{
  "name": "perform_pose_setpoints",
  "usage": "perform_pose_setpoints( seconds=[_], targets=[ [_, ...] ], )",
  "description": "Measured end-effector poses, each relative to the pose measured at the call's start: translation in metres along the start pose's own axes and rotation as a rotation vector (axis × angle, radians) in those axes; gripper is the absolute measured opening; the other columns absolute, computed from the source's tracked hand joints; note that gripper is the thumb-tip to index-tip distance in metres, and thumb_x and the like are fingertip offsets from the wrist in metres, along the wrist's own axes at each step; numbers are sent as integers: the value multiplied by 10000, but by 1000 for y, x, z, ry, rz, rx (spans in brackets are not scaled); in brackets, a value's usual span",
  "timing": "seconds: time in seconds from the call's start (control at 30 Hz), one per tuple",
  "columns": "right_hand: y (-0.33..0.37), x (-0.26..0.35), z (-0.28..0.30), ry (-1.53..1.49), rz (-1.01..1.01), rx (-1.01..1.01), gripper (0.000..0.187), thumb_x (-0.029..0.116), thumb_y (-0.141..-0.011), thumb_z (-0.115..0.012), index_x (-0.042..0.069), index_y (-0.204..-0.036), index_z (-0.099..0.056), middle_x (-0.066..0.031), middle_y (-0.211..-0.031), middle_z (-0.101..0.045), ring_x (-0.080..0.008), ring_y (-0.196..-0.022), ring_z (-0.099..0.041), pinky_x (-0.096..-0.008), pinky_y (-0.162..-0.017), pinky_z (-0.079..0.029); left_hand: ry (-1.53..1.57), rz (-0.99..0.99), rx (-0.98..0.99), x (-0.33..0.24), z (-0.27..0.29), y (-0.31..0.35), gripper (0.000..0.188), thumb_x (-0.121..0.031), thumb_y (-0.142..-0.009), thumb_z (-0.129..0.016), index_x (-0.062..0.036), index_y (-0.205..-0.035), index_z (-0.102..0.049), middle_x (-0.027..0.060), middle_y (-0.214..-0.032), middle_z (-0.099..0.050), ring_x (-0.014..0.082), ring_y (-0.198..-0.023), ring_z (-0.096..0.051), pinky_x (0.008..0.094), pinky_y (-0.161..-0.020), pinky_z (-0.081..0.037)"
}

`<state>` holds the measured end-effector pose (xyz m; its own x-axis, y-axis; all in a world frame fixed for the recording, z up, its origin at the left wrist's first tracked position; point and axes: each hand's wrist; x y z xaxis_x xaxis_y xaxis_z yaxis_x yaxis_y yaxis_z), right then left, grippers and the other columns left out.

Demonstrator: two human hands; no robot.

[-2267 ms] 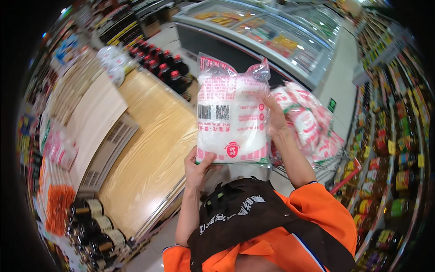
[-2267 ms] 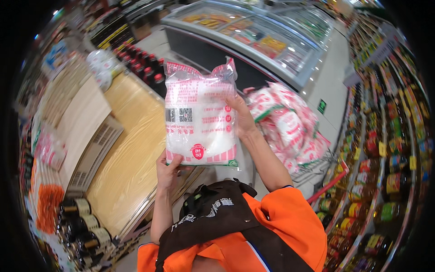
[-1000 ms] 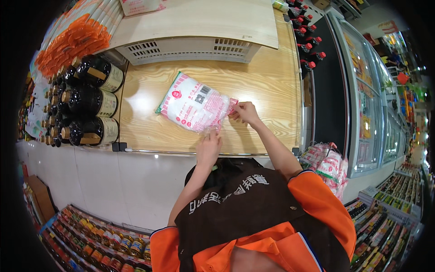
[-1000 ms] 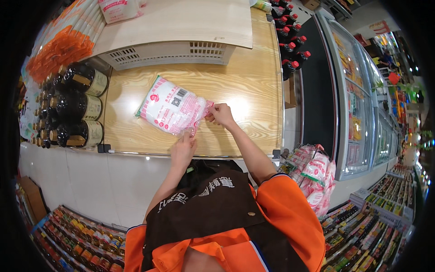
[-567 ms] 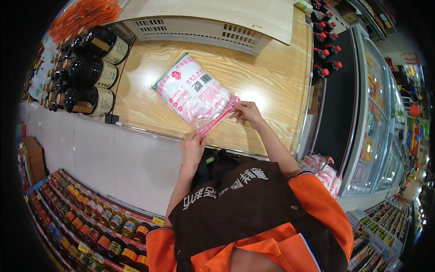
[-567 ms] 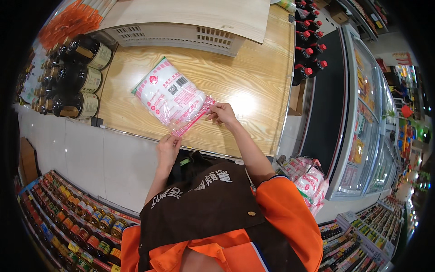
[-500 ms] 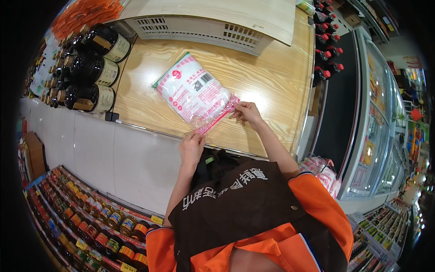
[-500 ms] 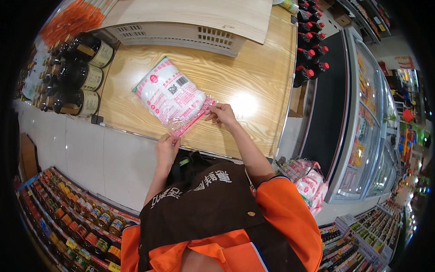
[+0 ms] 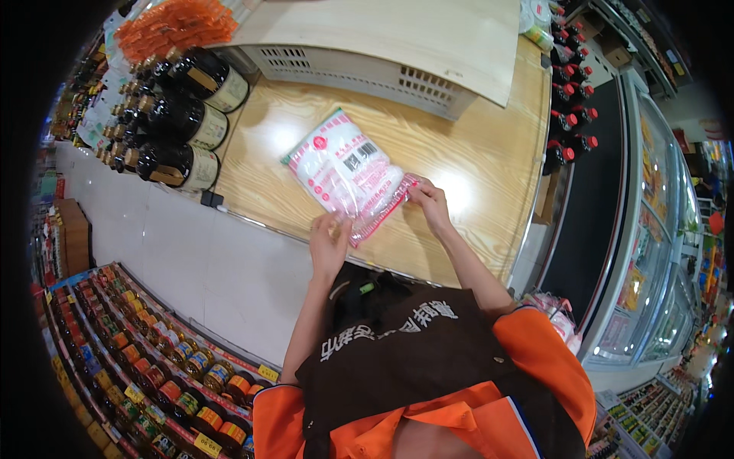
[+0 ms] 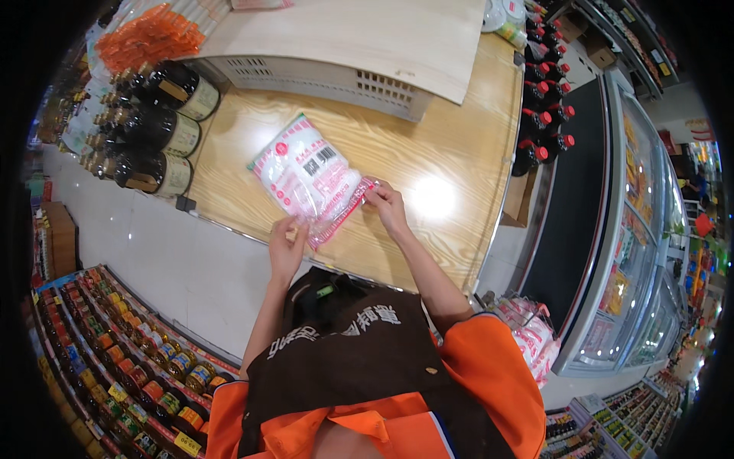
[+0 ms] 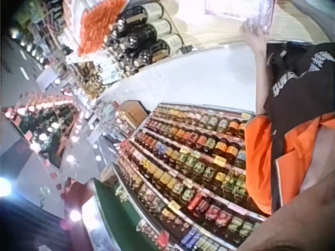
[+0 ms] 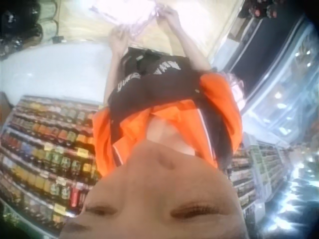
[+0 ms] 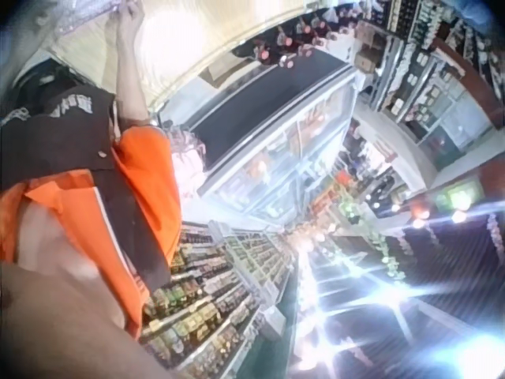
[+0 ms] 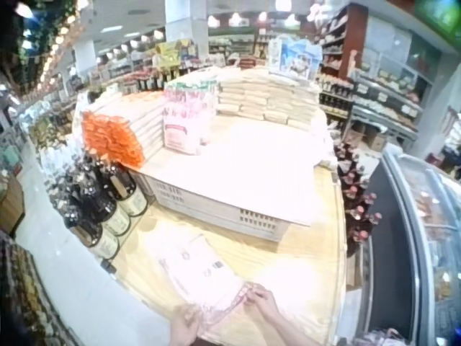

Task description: The person moves a shopping cart filled with packaged rice bags through a supermarket aisle, then repeatedly takes individual bags from the cart and places them onto a display shelf. The person continues this one-at-a-time restocking process for the duration of the clip.

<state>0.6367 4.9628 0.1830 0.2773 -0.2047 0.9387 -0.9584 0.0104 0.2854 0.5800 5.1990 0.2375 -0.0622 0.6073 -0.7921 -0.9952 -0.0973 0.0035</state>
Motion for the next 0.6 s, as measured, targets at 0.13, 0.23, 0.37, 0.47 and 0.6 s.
perform_pose_setpoints(
  seconds=[0.13, 0.23, 0.37, 0.47, 0.6],
  targets=[
    [-7, 60, -57, -237, 208, 119, 268, 152, -910, -496, -31, -1088, -578, -127, -1324, -447, -204, -1172, -450, -299, -997, -309, 1247, 646, 318, -12, 14, -71, 798, -579, -871, -417, -33, -1390, -154, 184, -1344, -354, 314, -1214, -393, 448, -1029, -305],
    [16, 129, -101, 43, 286, 368, 343, 220, -928, -467, 3, -1189, -518, -132, -1340, -437, -231, -1182, -456, -313, -987, -332, 1784, 706, 575, -25, 33, -100, 769, -551, -889, -401, -40, -1403, -145, 171, -1365, -348, 316, -1217, -395, 458, -1029, -309],
    [46, 163, -132, 725, 813, 611, 280, 229, -896, -487, 54, -1104, -554, -94, -1324, -454, -261, -1180, -459, -430, -1017, -295, 1360, 378, 669, -2, 23, -131, 862, -693, -826, -323, -35, -1377, -240, 169, -1365, -360, 312, -1233, -388, 448, -1043, -295],
    [59, 142, -136, 1050, 791, 707, 245, 217, -862, -515, 79, -1056, -575, -79, -1269, -493, -254, -1182, -447, -513, -992, -297, 1503, 641, 574, 47, 24, -170, 838, -717, -819, -277, -36, -1297, -367, 157, -1244, -476, 287, -1108, -491, 429, -940, -408],
    [44, 104, -128, 848, 313, 745, 264, 244, -862, -533, 65, -1050, -586, -109, -1158, -561, -291, -1088, -510, -432, -935, -384, 1276, 759, 336, 62, 52, -196, 590, -457, -904, -461, 10, -1263, -410, 156, -1208, -503, 277, -1068, -517, 393, -894, -442]
  ],
)
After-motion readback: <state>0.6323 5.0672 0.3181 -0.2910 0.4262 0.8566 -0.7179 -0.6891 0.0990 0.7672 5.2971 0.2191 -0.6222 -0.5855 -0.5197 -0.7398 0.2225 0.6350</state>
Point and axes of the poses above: each hand's wrist, its own y-axis away from the middle knuckle, its own z-axis out of the back of the hand, x = y × z
